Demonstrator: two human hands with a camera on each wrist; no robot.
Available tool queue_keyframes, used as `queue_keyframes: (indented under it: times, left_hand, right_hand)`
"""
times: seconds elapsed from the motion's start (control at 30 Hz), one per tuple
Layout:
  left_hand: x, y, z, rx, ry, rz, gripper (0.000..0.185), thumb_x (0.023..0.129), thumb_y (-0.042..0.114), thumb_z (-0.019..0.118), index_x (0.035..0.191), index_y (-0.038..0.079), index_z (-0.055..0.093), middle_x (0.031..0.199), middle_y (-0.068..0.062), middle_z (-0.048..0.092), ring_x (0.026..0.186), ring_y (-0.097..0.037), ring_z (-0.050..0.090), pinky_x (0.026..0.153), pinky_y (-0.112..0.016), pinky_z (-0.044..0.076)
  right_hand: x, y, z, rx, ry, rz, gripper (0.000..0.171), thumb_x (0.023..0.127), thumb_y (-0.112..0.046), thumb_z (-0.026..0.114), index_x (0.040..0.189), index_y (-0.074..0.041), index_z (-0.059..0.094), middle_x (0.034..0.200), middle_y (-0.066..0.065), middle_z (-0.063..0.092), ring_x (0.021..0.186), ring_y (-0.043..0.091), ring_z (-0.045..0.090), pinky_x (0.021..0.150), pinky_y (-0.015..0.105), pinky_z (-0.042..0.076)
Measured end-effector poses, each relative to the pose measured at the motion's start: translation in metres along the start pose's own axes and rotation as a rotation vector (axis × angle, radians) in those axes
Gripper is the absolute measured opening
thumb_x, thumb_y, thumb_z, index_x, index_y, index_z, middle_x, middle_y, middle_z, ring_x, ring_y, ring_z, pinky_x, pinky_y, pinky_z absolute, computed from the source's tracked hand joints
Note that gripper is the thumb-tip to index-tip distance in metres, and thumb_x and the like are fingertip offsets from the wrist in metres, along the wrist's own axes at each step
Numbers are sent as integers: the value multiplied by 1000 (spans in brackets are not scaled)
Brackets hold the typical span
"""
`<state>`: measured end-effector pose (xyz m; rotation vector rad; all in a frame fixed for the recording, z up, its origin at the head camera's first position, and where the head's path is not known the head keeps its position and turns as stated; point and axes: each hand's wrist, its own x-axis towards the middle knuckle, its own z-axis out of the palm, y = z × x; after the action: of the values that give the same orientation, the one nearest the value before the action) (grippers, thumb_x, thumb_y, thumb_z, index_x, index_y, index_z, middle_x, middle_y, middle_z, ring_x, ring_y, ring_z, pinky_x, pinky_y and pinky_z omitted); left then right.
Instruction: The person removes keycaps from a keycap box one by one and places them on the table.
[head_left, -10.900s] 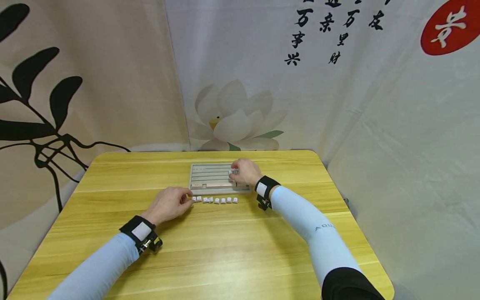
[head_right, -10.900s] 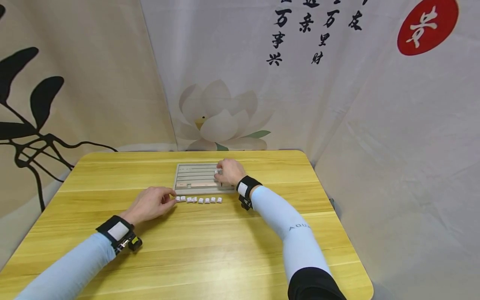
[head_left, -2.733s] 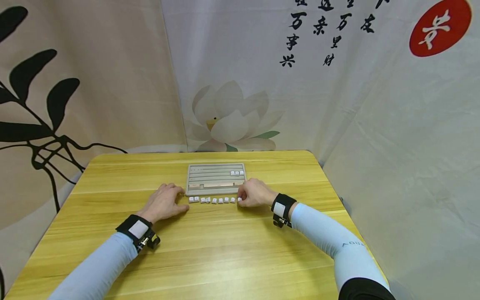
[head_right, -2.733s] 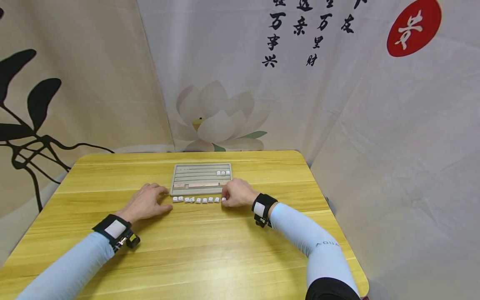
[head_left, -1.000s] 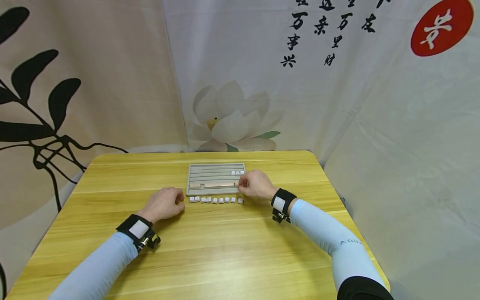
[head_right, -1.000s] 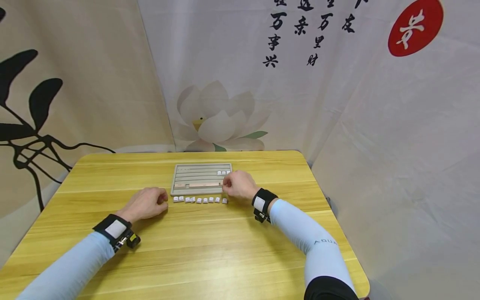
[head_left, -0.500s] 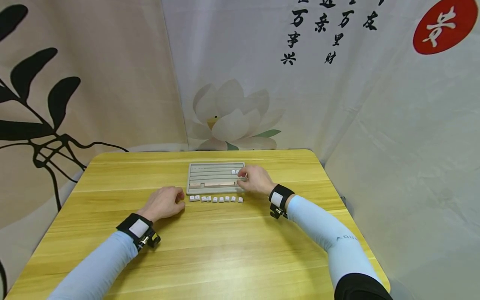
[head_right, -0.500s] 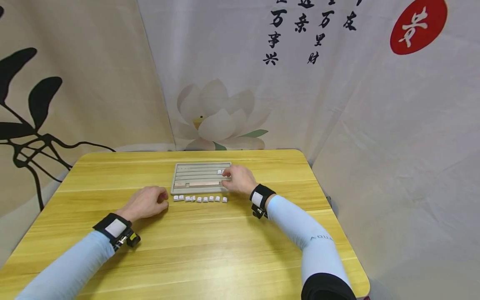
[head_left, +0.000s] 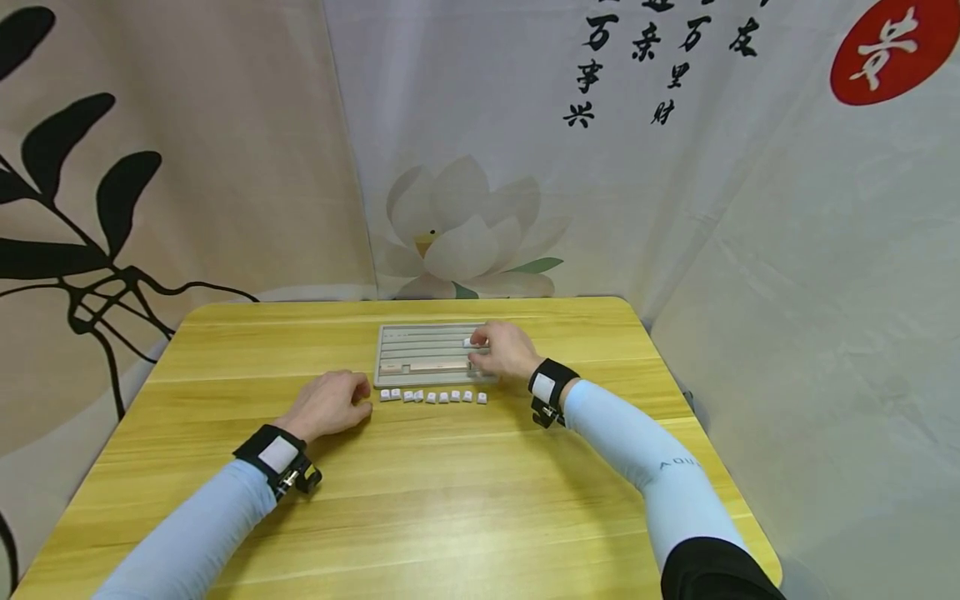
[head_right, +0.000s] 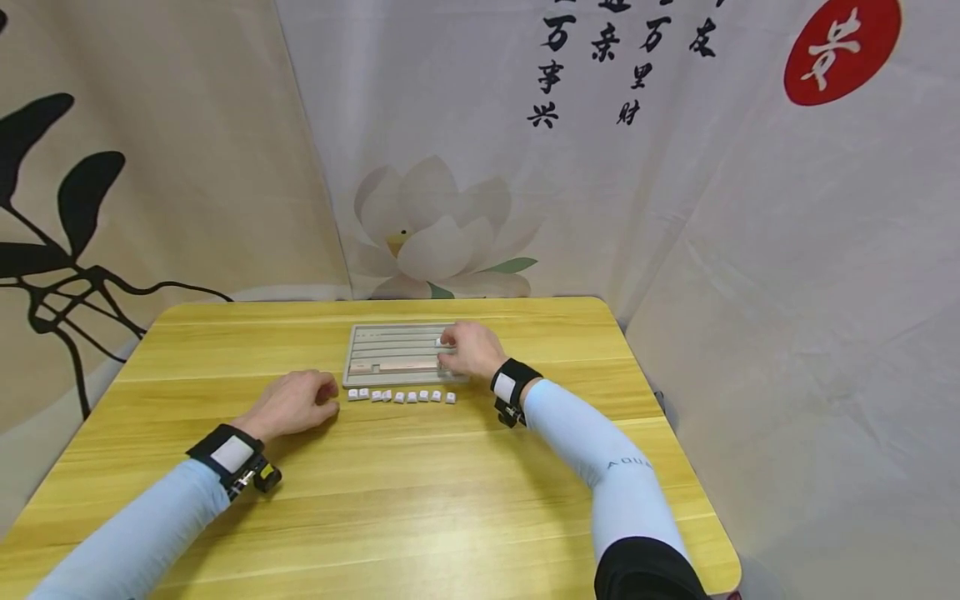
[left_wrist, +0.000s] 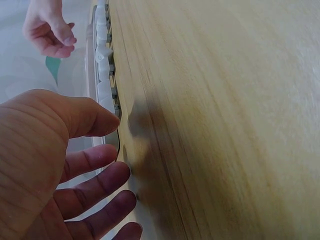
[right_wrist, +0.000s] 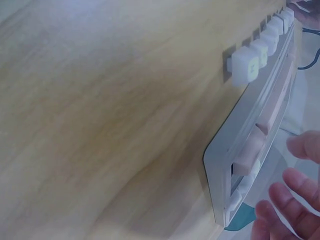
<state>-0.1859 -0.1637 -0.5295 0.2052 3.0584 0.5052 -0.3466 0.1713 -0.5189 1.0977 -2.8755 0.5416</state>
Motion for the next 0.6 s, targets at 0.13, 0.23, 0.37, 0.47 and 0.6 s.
queue_keyframes:
  times: [0.13,0.23,0.37,0.47,0.6]
  left_hand:
    - [0,1,0,1,-5,-3,17,93,26,79,104,12,77,90,-1,71,79,-17,61,70,-35,49]
    - [0,1,0,4,-3,0,18,94,27,79,104,12,77,91,-1,71,80,-17,61,71,-36,50]
    - [0,1,0,5,-2,3,18,94,27,79,104,12,77,90,-1,72,80,-17,61,71,-36,51]
    - [-1,1,0,2,-6,0,18,94,27,79,104,12,77,90,-1,71,79,-17,61,71,-36,50]
    - [0,2,-1,-3,-10,-6,18,95,27,79,104,12,77,90,-2,71,80,-17,61,71,-36,50]
  right_hand:
    - [4,0,0,-25,-3,7,29,101,-34,82,121,-14,83,116,5,83,104,23,78,88,40,64]
    - [8,0,2,-41,-5,21,27,101,-34,82,120,-15,84,115,5,83,103,22,78,86,39,64]
    - [13,1,3,-30,-14,57,27,101,-34,82,121,-15,84,117,6,82,103,23,77,85,40,63]
    - [17,1,3,-30,-26,83,30,102,-35,82,124,-14,83,121,8,82,107,25,77,88,42,64]
    - [22,1,2,-57,-45,102,34,103,-36,81,128,-13,82,126,9,81,113,27,77,92,44,64]
